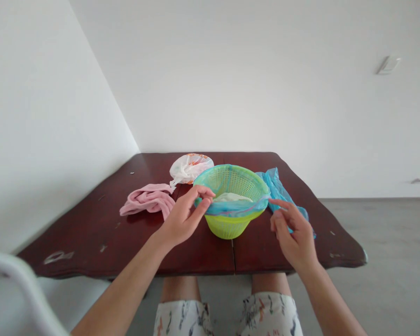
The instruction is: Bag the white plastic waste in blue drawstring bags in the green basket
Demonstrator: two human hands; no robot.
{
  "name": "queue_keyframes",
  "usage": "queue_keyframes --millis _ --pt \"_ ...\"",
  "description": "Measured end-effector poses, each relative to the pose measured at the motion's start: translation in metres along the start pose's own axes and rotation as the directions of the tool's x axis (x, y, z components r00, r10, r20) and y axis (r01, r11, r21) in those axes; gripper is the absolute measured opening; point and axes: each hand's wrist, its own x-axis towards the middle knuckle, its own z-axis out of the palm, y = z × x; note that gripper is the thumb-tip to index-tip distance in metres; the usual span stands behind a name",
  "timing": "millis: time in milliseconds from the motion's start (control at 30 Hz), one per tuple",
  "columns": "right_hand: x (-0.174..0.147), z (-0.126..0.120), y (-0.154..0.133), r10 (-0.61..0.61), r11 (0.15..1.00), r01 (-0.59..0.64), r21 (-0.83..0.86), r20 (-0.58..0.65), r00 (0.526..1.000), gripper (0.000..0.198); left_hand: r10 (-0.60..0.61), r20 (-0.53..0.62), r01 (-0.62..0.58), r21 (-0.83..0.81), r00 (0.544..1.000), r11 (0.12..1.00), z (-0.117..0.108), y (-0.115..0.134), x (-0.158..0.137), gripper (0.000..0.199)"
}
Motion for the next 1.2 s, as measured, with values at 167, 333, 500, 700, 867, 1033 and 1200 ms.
queue_keyframes --millis 167,333,500,700,867,1033,1200 --pt "0.051 -0.016 0.027 0.102 0.994 -0.103 -0.030 -0.041 0.994 0.052 -0.113 -0.259 0.142 0.094 0.959 0.985 -0.050 -0.033 0.033 0.049" --pt "0.087 -0.010 0.058 0.515 0.759 -0.590 0.275 0.302 0.802 0.068 -0.692 0.053 0.689 -0.181 0.720 0.702 -0.072 -0.079 0.075 0.065" --pt "0.102 0.007 0.059 0.502 0.690 -0.619 0.376 0.367 0.783 0.059 -0.683 0.235 0.722 -0.246 0.691 0.646 -0.057 -0.092 0.097 0.072" --pt "0.100 0.021 0.054 0.426 0.708 -0.479 0.519 0.228 0.875 0.060 -0.632 0.229 0.672 -0.234 0.740 0.702 -0.055 -0.093 0.105 0.071" --pt "0.097 0.034 0.063 0.399 0.762 -0.318 0.564 -0.021 0.917 0.064 -0.516 0.074 0.520 -0.182 0.854 0.835 -0.055 -0.096 0.106 0.061" --pt "0.099 0.038 0.076 0.253 0.903 -0.163 0.398 -0.184 0.950 0.060 -0.368 -0.042 0.366 -0.052 0.929 0.929 -0.055 -0.089 0.112 0.066" --pt "0.103 0.037 0.085 0.151 0.954 -0.087 0.288 -0.209 0.966 0.055 -0.161 0.017 0.156 0.169 0.987 0.973 -0.055 -0.086 0.110 0.052"
